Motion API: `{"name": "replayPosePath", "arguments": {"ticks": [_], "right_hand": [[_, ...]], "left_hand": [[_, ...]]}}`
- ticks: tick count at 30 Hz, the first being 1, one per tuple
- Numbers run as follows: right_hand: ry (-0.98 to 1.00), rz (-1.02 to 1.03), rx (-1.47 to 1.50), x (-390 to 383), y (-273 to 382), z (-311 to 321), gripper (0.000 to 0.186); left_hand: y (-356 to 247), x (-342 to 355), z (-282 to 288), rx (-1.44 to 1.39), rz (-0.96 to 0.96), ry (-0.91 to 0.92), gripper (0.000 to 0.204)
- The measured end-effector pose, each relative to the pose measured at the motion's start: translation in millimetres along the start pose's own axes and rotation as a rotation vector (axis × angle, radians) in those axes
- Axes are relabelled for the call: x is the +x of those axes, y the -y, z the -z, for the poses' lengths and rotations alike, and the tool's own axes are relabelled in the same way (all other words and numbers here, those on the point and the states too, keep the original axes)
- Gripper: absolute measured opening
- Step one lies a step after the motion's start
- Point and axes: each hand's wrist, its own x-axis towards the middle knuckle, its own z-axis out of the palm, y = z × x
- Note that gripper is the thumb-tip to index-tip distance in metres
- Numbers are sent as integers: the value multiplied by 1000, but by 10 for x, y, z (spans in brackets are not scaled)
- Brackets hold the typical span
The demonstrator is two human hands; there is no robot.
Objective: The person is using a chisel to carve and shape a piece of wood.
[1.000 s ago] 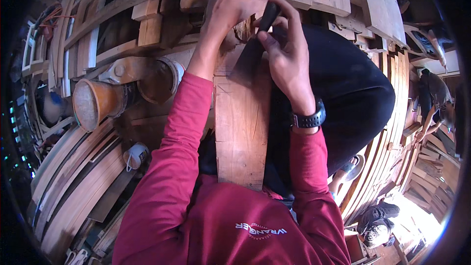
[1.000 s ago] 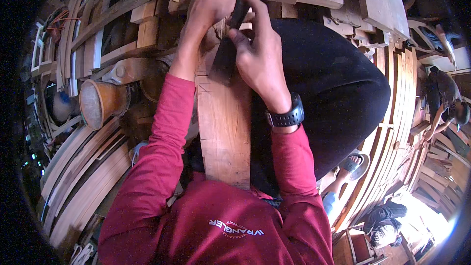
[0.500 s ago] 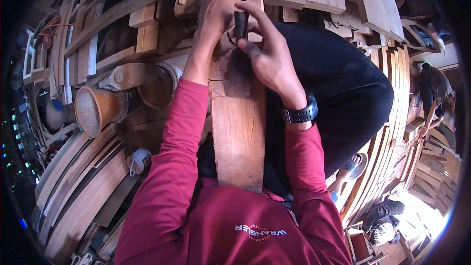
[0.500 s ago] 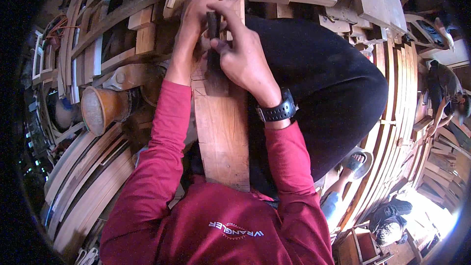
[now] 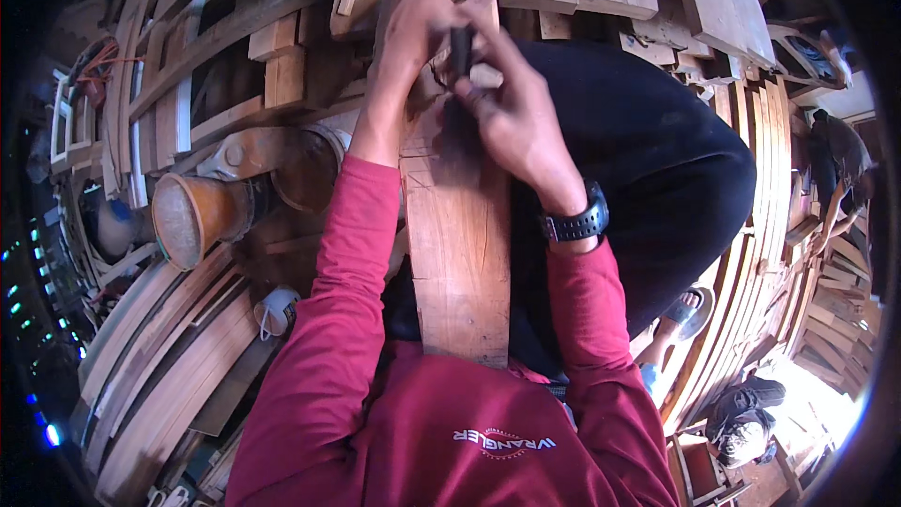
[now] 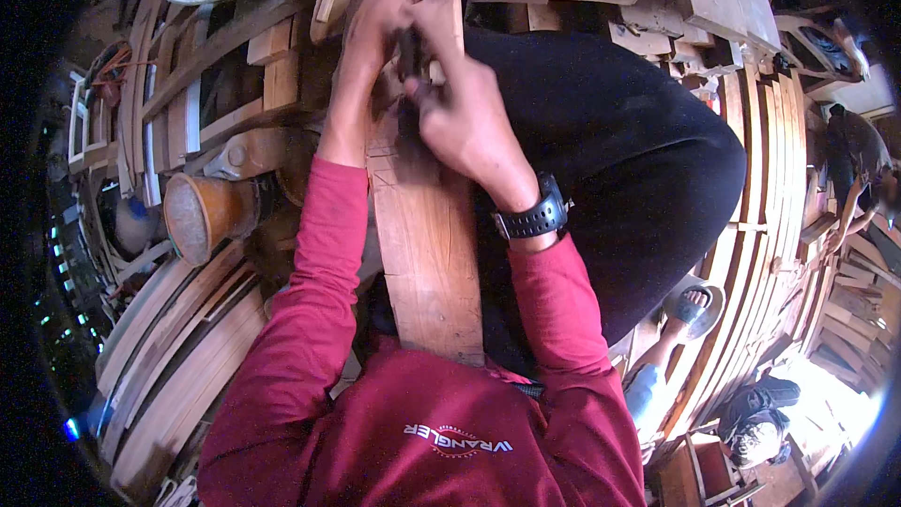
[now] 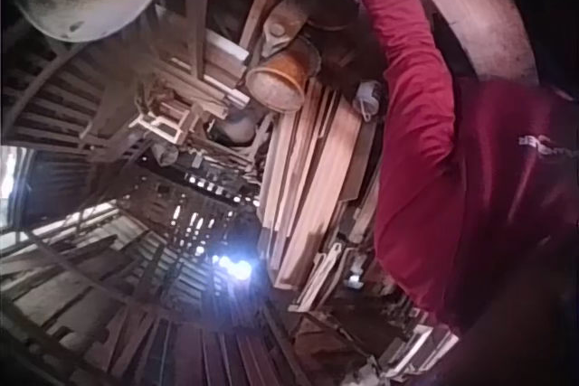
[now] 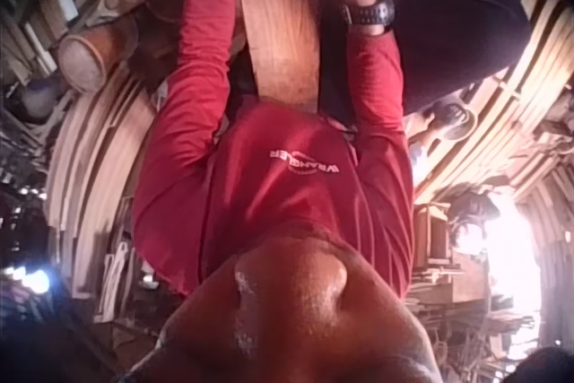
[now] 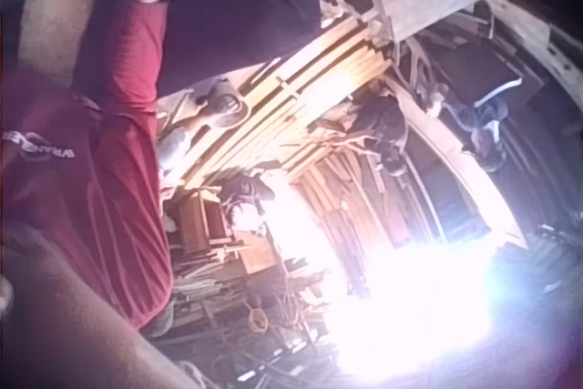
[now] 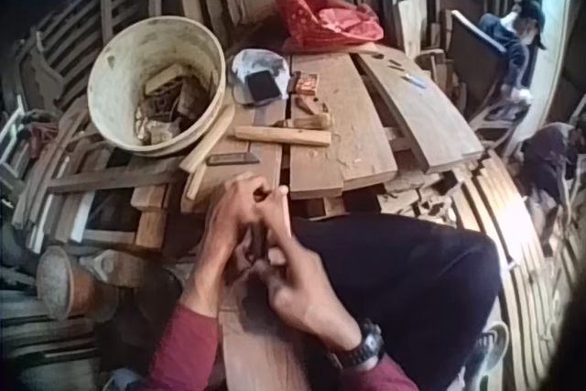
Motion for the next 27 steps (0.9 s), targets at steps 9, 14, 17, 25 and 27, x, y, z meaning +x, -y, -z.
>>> {"name": "replayPosePath", "arguments": {"ticks": [9, 14, 17, 25, 27], "right_hand": [[-12, 132, -34, -68, -5, -26, 70], [-50, 83, -170, -172, 89, -71, 76], [-100, 47, -78, -213, 212, 11, 72], [182, 25, -210, -207, 292, 53, 61], [67, 51, -163, -206, 267, 40, 59]], "left_hand": [[-45, 50, 39, -47, 46, 26, 54], [-154, 8, 83, 32, 124, 38, 56], [-190, 0, 77, -28, 108, 29, 53], [-225, 24, 68, 51, 146, 15, 46], [-210, 17, 73, 28, 171, 27, 46]]}}
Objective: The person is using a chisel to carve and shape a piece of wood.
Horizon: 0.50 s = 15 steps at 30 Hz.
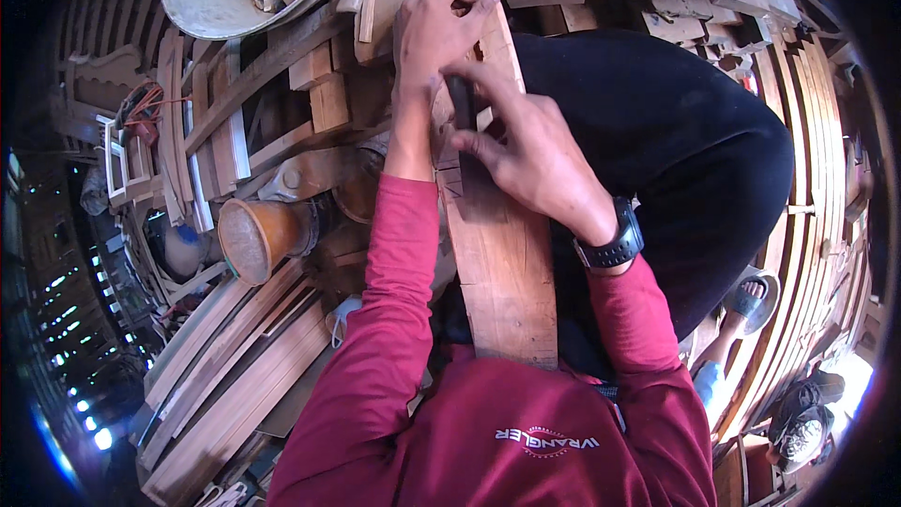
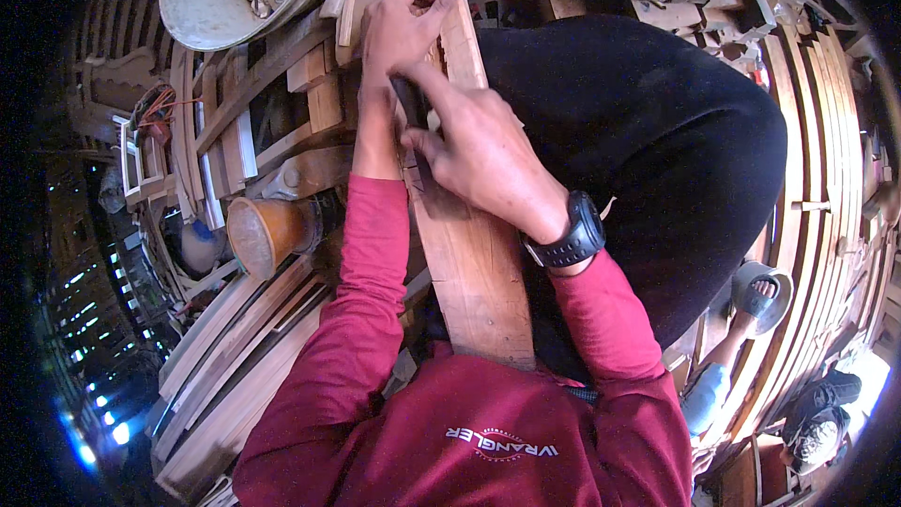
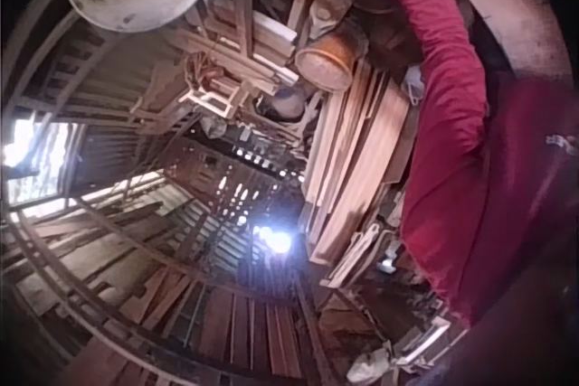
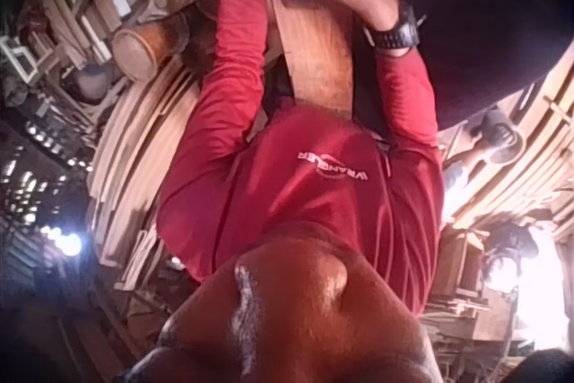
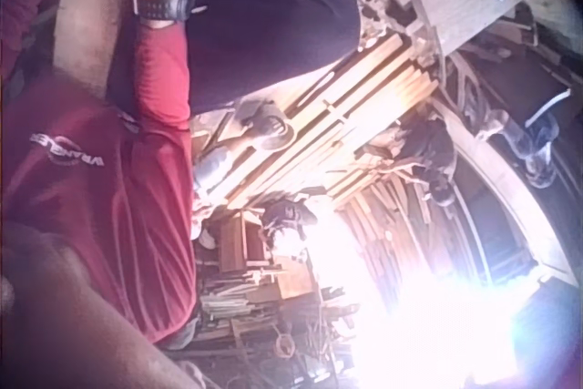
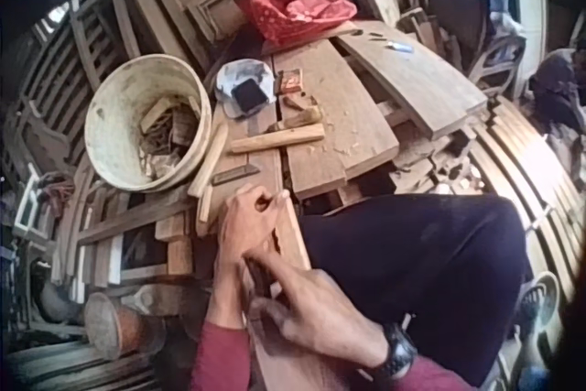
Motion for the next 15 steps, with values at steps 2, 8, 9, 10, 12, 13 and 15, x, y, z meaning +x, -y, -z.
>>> {"name": "replayPosePath", "arguments": {"ticks": [2, 8, 9, 10, 12, 13, 15], "right_hand": [[116, -75, -32, -19, -12, 2, 56], [-20, -5, 34, 14, 41, 87, 56], [-22, -6, 30, -5, 23, 101, 56], [94, -18, -33, -42, -3, 102, 54], [218, 27, -9, -64, -36, 38, 47], [195, 51, 18, -61, -18, 49, 46], [115, 56, 29, -20, 100, 148, 45]], "left_hand": [[50, -17, 9, 73, -46, -52, 46], [56, 12, 0, 38, -40, -8, 51], [40, -4, -13, 37, -36, -21, 51], [24, -17, -23, 35, -31, -34, 51], [30, -17, -13, 26, 5, -12, 52], [44, -6, -6, 36, -8, -5, 51], [60, 36, -11, 50, -74, -27, 51]]}}
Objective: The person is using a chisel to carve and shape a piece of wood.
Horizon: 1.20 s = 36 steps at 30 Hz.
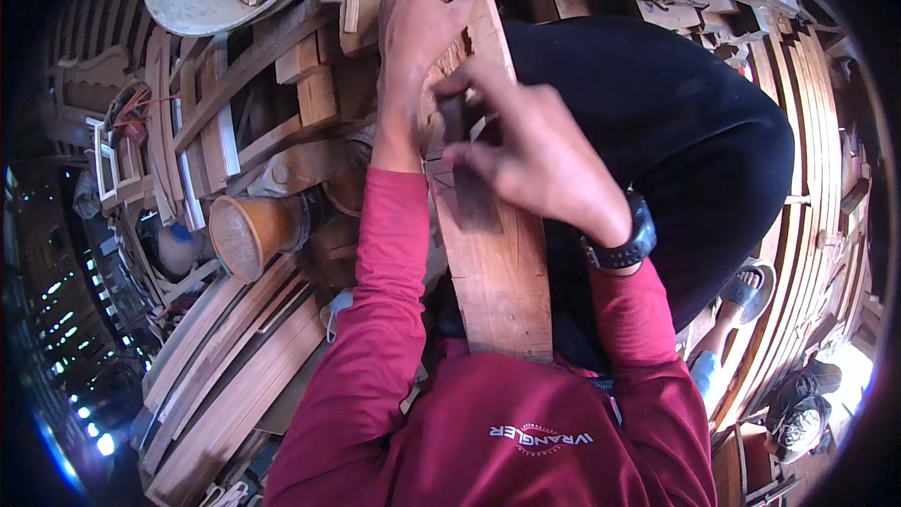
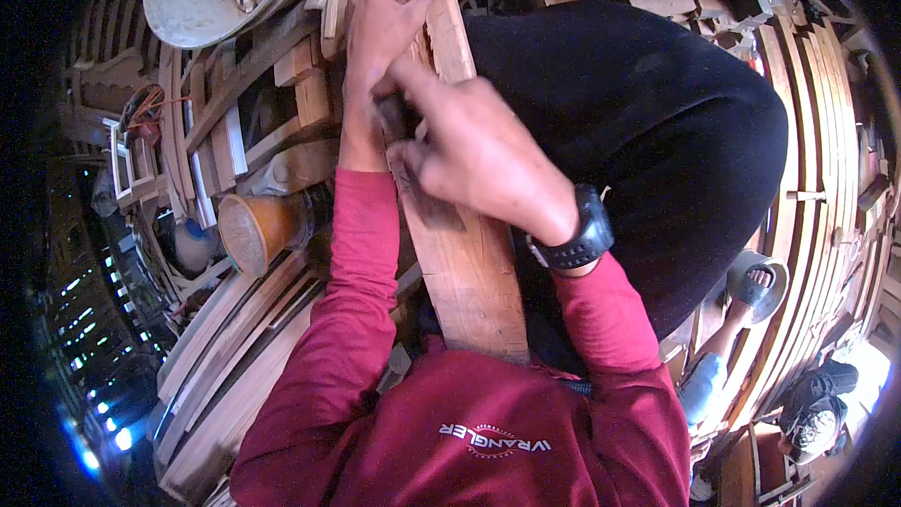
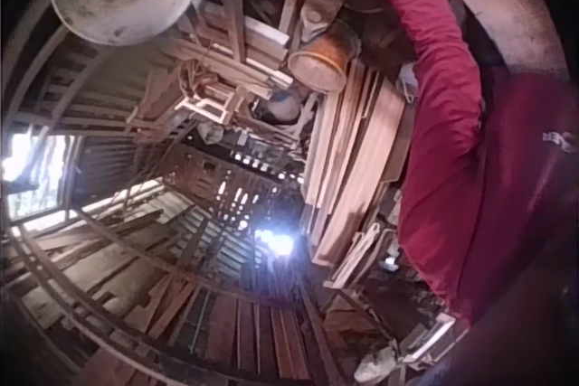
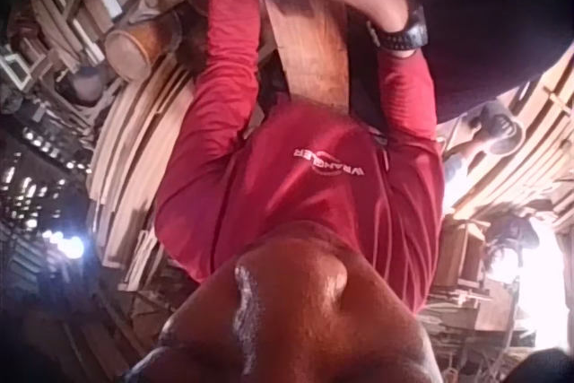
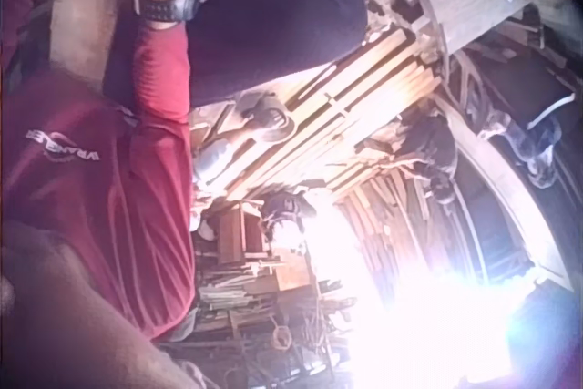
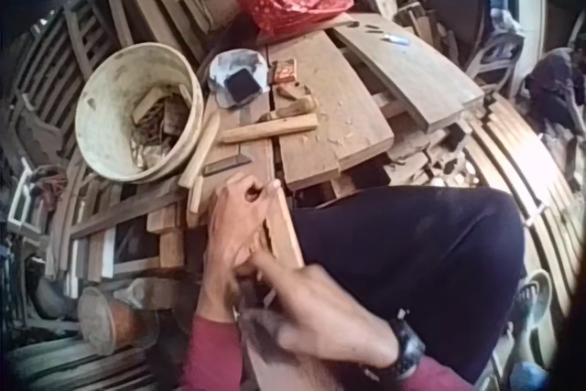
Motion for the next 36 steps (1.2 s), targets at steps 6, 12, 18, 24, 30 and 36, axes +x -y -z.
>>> {"name": "replayPosePath", "arguments": {"ticks": [6, 12, 18, 24, 30, 36], "right_hand": [[110, 27, -10, -54, -103, -67, 51], [-24, -62, 13, -12, -37, 38, 45], [17, 21, 35, -6, -1, 30, 42], [187, 6, 27, -49, -92, -55, 46], [73, -86, 38, -50, 36, 76, 46], [79, -16, -73, -21, 16, 115, 49]], "left_hand": [[-9, -38, 6, -20, 49, 29, 50], [1, -19, -20, 9, -3, -9, 49], [6, 11, -7, -2, 22, 16, 49], [-16, -48, 2, 8, 55, 39, 48], [41, -38, -34, 6, -52, -44, 51], [-11, -19, -7, -12, -25, -44, 52]]}}
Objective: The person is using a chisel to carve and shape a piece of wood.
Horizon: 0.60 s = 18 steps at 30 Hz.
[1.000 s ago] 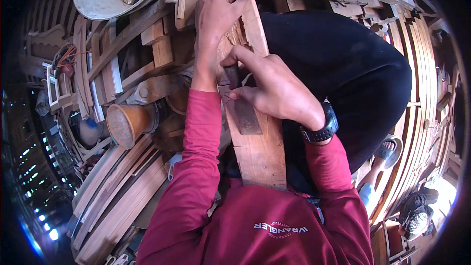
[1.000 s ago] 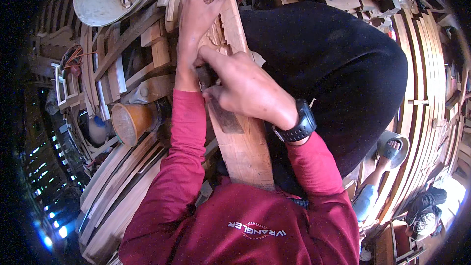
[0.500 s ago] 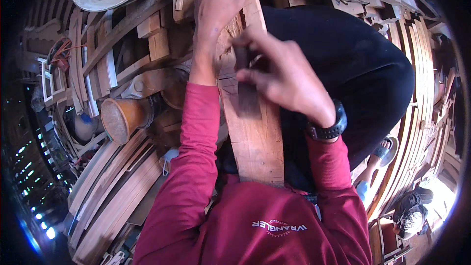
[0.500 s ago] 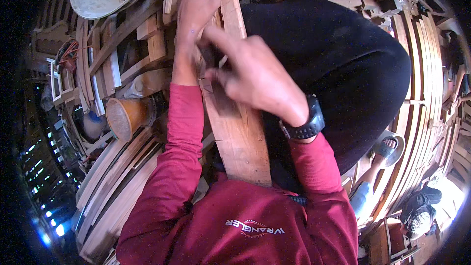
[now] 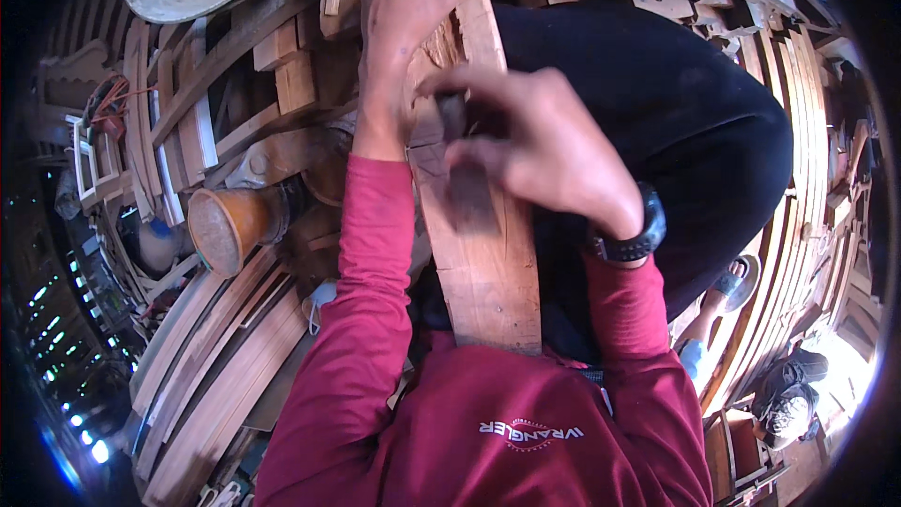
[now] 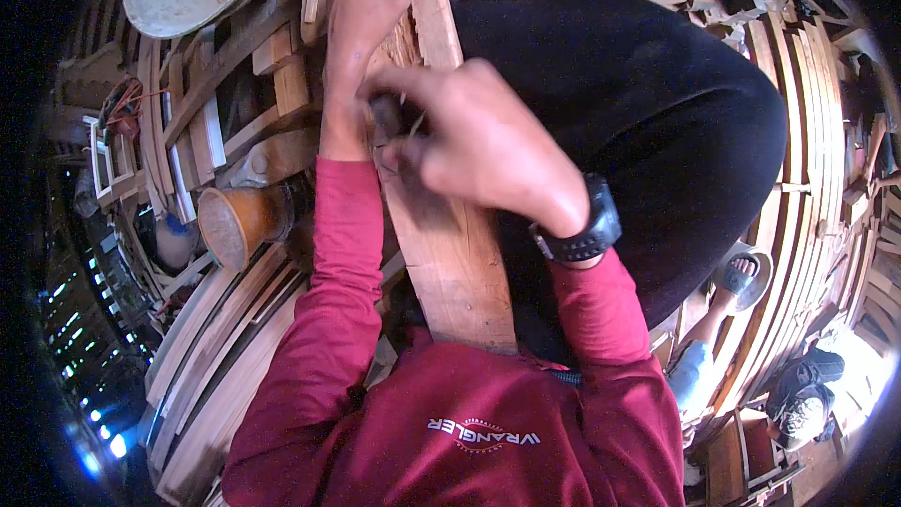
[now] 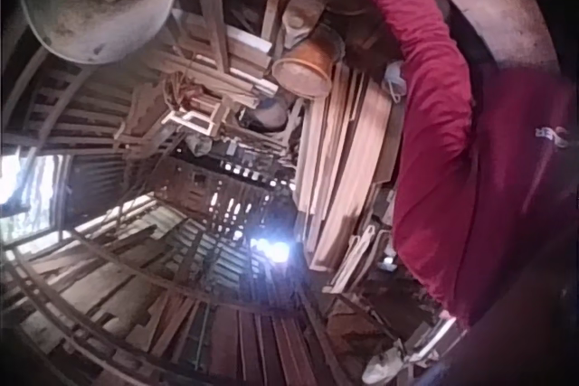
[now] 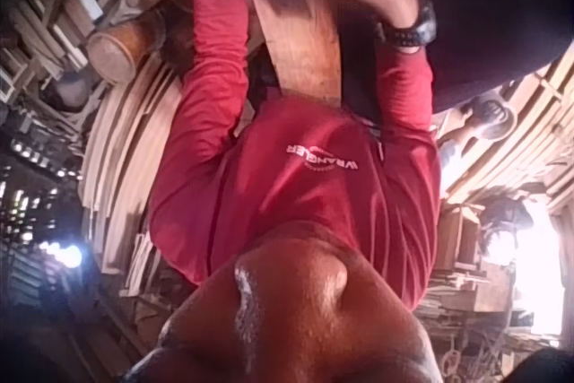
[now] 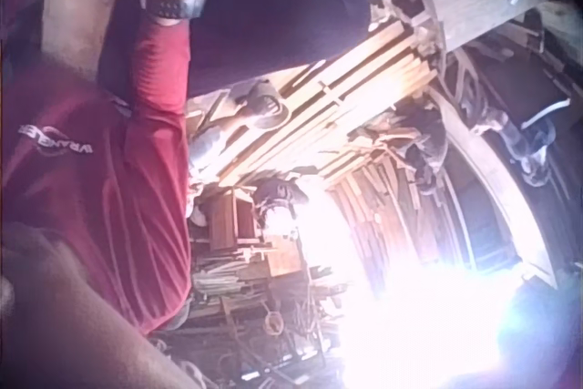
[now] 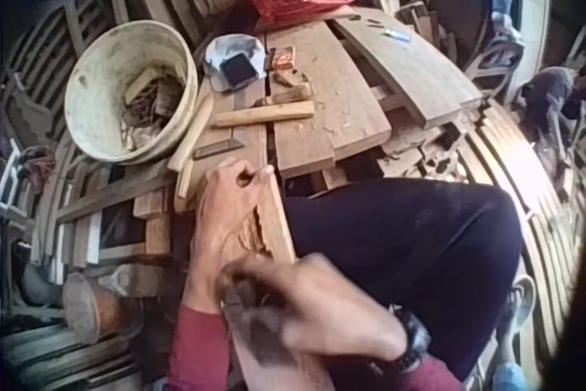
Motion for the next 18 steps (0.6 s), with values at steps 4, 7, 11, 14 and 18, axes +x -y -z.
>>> {"name": "replayPosePath", "arguments": {"ticks": [4, 7, 11, 14, 18], "right_hand": [[56, -84, -20, -21, 34, 12, 42], [159, -16, -12, 5, -21, -103, 38], [-103, -73, 9, -22, 10, 23, 39], [136, -70, 2, -37, -95, -114, 41], [120, -56, 50, 0, 29, -58, 37]], "left_hand": [[7, -24, -14, 14, -5, 23, 51], [23, -40, 5, -27, 38, 33, 51], [-182, 31, 86, 10, 111, 100, 37], [-92, -7, 100, -17, 81, 59, 44], [-117, 33, 91, 7, 74, 67, 43]]}}
